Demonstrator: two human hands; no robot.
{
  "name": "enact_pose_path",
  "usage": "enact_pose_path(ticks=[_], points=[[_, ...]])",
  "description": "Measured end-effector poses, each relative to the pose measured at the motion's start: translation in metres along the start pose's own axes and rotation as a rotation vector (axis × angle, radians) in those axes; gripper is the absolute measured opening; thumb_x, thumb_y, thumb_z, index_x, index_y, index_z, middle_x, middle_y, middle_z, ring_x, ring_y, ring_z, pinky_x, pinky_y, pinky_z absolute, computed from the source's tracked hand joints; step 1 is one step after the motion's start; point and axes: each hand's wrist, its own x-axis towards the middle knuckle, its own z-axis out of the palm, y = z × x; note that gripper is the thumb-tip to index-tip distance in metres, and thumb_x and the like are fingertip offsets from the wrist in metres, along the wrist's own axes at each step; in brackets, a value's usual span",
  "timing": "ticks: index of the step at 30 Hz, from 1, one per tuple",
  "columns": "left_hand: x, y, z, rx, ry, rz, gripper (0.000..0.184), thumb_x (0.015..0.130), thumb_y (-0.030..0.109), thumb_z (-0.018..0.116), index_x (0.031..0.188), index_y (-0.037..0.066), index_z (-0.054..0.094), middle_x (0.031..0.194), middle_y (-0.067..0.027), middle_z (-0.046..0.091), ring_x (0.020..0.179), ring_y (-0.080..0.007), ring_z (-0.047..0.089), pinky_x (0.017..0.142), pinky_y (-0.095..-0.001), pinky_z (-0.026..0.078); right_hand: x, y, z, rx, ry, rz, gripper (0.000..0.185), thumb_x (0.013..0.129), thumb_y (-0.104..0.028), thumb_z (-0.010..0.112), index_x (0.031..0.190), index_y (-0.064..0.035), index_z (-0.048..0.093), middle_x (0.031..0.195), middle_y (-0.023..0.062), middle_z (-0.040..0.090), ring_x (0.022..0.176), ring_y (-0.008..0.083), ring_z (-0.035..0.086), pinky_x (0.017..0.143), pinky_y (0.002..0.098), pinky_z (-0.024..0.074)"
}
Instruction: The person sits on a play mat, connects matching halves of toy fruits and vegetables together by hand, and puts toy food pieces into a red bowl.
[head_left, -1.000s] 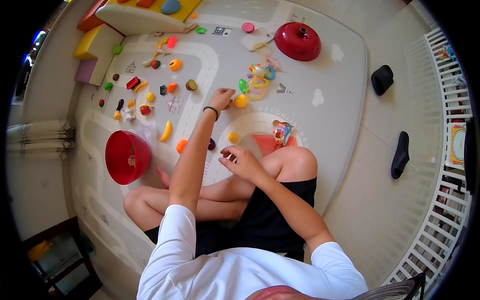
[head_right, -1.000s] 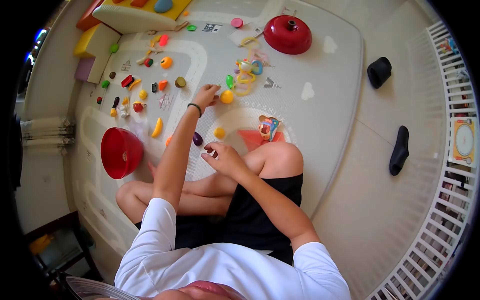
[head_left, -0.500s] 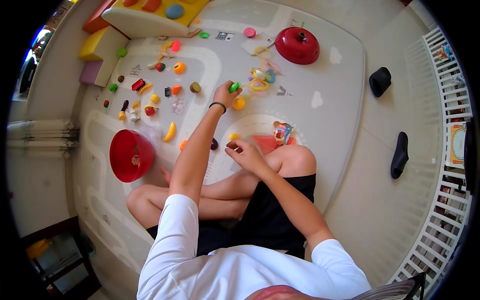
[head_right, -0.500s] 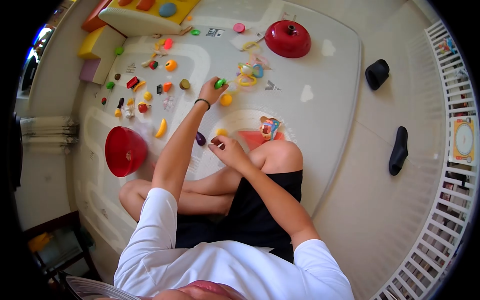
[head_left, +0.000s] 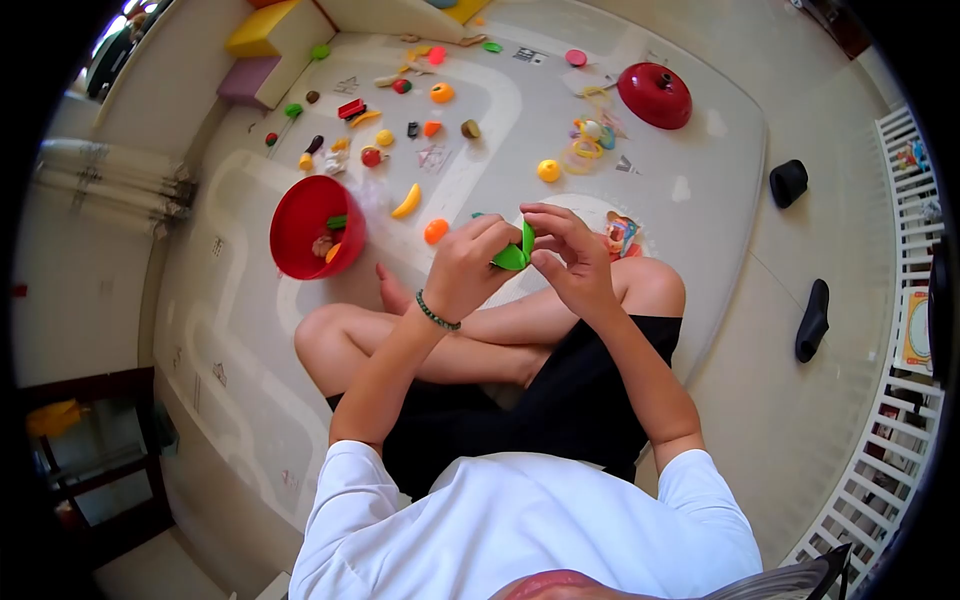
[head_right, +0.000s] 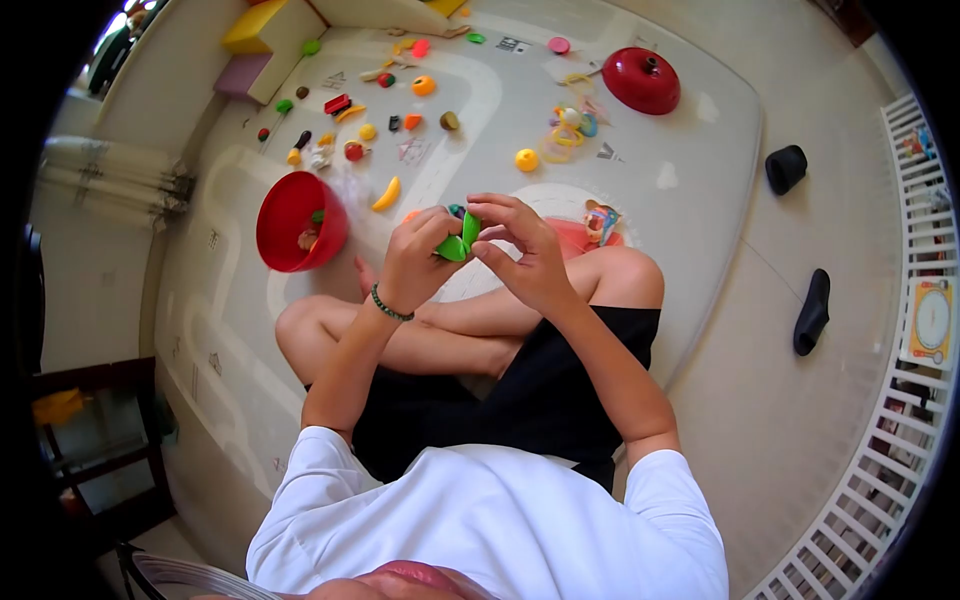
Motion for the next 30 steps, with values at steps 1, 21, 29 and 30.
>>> enact_pose_path(ticks=[1,21,29,30], points=[[-0.010,0.005,-0.007,-0.101,-0.036,-0.087,0.023,0.073,0.008,0.075,0.088,0.007,0.057,0.080,-0.0066,0.057,0.077,-0.0236,0.060,0.062,-0.0336,0.047,-0.003,-0.006,0.009,0.004,-0.011,0.002,0.040,0.089,-0.004,0.064,0.128,-0.0023,0.054,0.130,0.0109,0.052,0.107,0.0164,0.059,0.090,0.0302,0.0511],[-0.080,0.054,-0.101,-1.436,-0.112,-0.408,0.056,0.100,0.030,0.039,0.146,0.002,0.025,0.102,-0.0027,0.044,0.076,-0.0095,0.041,0.066,-0.0218,0.035,-0.009,-0.063,0.096,0.436,-0.183,0.385,0.033,0.098,-0.011,0.052,0.127,0.0055,0.053,0.117,0.0110,0.056,0.105,0.0176,0.060,0.080,0.0302,0.0576],[-0.084,0.059,-0.101,-1.449,-0.078,-0.393,0.073,0.098,0.048,0.040,0.148,-0.002,0.022,0.097,-0.0033,0.045,0.071,-0.0090,0.040,0.061,-0.0216,0.033,-0.012,-0.064,0.091,0.274,-0.300,0.244,0.037,0.098,-0.014,0.055,0.130,0.0038,0.051,0.125,0.0116,0.056,0.107,0.0180,0.060,0.085,0.0322,0.0561],[-0.085,0.058,-0.103,-1.449,-0.079,-0.393,0.073,0.098,0.048,0.040,0.148,-0.002,0.022,0.097,-0.0033,0.045,0.071,-0.0090,0.040,0.061,-0.0216,0.033,-0.014,-0.065,0.090,0.459,-0.249,0.334,0.037,0.097,-0.014,0.055,0.130,0.0027,0.051,0.128,0.0124,0.055,0.109,0.0188,0.060,0.087,0.0336,0.0549]])
